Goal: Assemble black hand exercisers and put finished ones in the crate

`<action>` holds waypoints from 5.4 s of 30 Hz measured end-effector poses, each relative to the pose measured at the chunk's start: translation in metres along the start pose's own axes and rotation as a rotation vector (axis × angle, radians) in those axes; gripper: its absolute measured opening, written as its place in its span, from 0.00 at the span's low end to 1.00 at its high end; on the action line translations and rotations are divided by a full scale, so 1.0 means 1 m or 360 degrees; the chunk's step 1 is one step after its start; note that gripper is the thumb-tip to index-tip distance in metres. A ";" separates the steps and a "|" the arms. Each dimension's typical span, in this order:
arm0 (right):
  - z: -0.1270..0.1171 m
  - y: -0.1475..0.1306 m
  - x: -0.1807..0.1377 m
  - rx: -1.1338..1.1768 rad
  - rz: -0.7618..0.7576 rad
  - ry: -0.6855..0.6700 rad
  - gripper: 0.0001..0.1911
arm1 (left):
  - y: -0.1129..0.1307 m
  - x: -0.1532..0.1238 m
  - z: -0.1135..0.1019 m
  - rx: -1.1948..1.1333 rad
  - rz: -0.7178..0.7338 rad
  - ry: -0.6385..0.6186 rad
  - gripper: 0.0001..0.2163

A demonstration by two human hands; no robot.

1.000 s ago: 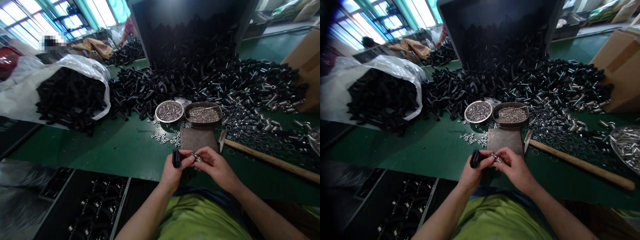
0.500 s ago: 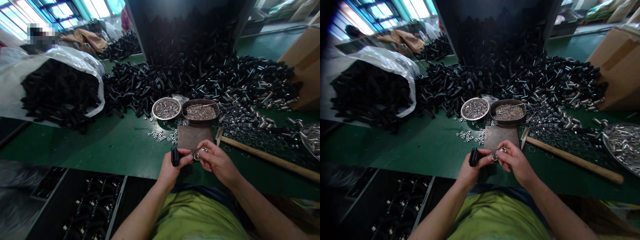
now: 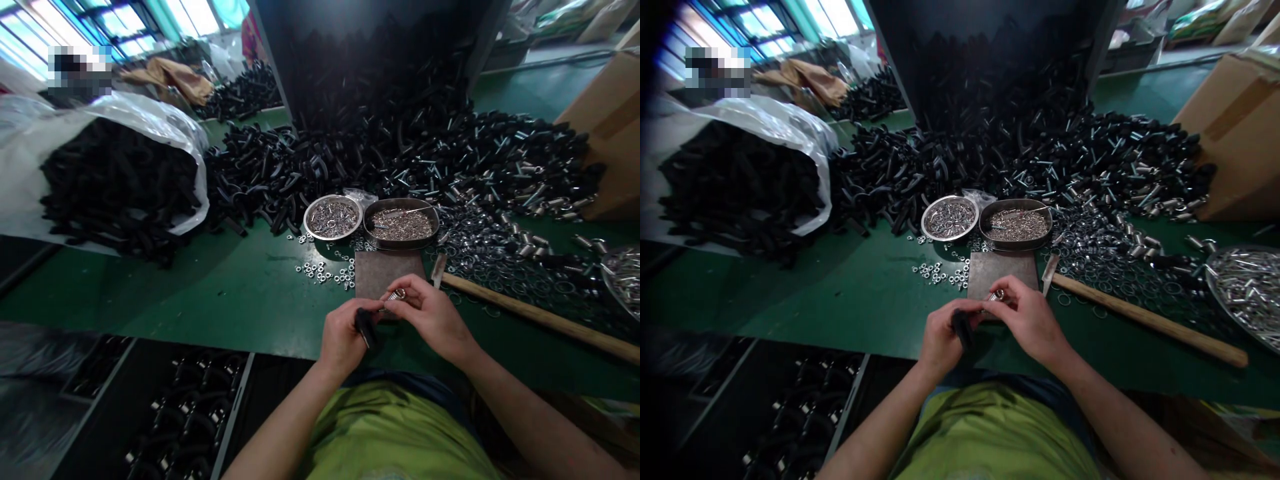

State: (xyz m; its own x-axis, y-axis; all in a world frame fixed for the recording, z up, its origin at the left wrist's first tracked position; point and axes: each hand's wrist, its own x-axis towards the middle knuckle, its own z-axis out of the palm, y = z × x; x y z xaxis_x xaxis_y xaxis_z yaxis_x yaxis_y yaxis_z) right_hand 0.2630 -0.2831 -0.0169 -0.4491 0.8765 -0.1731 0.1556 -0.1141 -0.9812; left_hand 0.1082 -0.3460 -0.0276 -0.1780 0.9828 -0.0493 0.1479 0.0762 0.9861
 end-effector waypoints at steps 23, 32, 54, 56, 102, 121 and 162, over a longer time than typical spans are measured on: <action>0.003 -0.008 -0.011 -0.0485 -0.0223 0.0285 0.09 | 0.010 0.000 0.035 -0.0560 -0.0699 -0.0390 0.11; -0.070 0.046 -0.029 -0.1138 -0.0125 0.0609 0.04 | 0.001 -0.004 0.015 -0.0771 -0.0728 -0.0632 0.14; -0.010 -0.003 -0.027 -0.1048 -0.0348 0.0295 0.08 | 0.004 0.000 0.049 -0.0688 -0.0738 -0.0524 0.22; -0.008 0.000 -0.028 -0.1078 -0.0445 0.0347 0.09 | 0.004 0.000 0.049 -0.0545 -0.0676 -0.0522 0.22; -0.033 -0.032 -0.002 -0.1085 -0.1034 -0.0019 0.12 | 0.012 0.043 0.028 -0.1969 -0.0997 0.0006 0.09; -0.018 -0.006 0.026 -0.0637 -0.0830 0.0154 0.08 | 0.005 0.042 0.018 -0.2354 -0.0907 0.0078 0.12; 0.001 -0.001 -0.015 -0.0969 -0.1050 0.0252 0.17 | 0.002 0.016 0.035 -0.2236 -0.1022 -0.0211 0.09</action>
State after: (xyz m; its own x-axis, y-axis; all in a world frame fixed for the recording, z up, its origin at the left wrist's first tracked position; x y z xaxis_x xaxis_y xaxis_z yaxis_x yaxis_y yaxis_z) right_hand 0.2681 -0.2964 -0.0132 -0.4926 0.7355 0.4652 0.3678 0.6604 -0.6547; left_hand 0.1394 -0.3245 -0.0322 0.2440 0.8612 -0.4459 -0.9309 0.3369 0.1414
